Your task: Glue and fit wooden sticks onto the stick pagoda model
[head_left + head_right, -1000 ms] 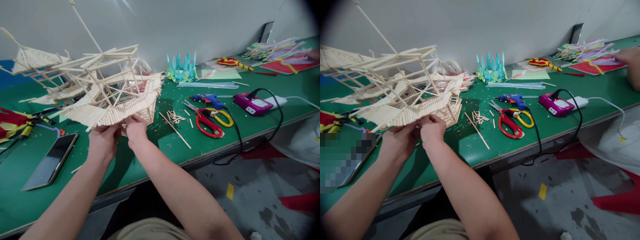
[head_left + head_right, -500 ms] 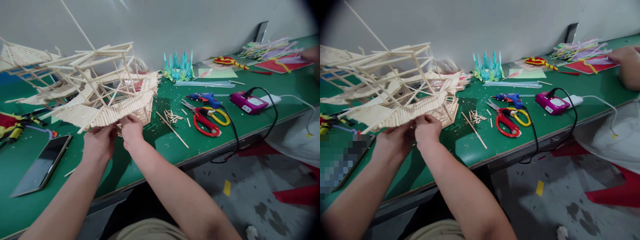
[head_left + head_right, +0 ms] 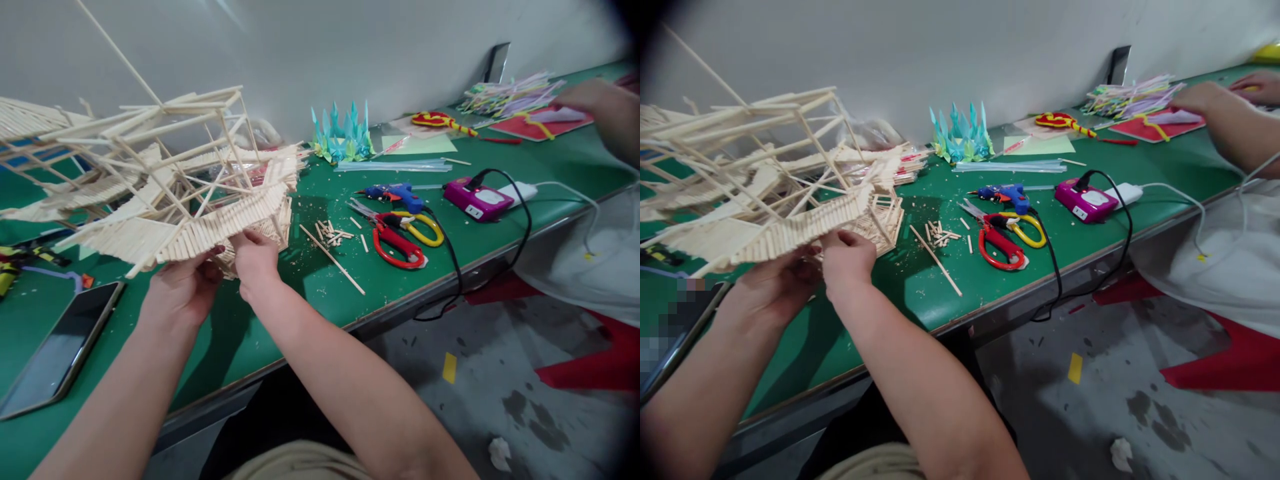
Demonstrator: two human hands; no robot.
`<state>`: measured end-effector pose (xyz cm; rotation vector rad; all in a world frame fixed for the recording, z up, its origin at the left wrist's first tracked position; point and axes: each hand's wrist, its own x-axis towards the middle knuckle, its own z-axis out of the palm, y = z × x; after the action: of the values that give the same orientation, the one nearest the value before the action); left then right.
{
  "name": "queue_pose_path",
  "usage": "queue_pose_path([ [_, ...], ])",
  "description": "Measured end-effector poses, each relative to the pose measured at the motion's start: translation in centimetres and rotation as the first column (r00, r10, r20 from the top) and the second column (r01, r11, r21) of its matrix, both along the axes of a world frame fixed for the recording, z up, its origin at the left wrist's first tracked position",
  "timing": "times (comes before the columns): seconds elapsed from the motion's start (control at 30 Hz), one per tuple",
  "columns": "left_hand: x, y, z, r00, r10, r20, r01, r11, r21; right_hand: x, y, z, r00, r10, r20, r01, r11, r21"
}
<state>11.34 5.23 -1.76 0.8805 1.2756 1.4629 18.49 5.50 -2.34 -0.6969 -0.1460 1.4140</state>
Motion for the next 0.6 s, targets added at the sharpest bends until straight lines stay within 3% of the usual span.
queue_pose_path([
  [0.23, 0.1, 0.2, 0.1, 0.999, -0.009, 0.036, 0.008, 1.0, 0.014, 1.0, 1.0, -0.2, 0.992, -0.127, -0.026, 0.127, 0.992, -0.014],
  [0.6, 0.7, -0.1, 0.5, 0.999, -0.003, 0.048, 0.001, 0.999, 0.039, 0.8, 1.3, -0.5, 0.989, -0.144, -0.033, 0.145, 0.989, 0.015],
])
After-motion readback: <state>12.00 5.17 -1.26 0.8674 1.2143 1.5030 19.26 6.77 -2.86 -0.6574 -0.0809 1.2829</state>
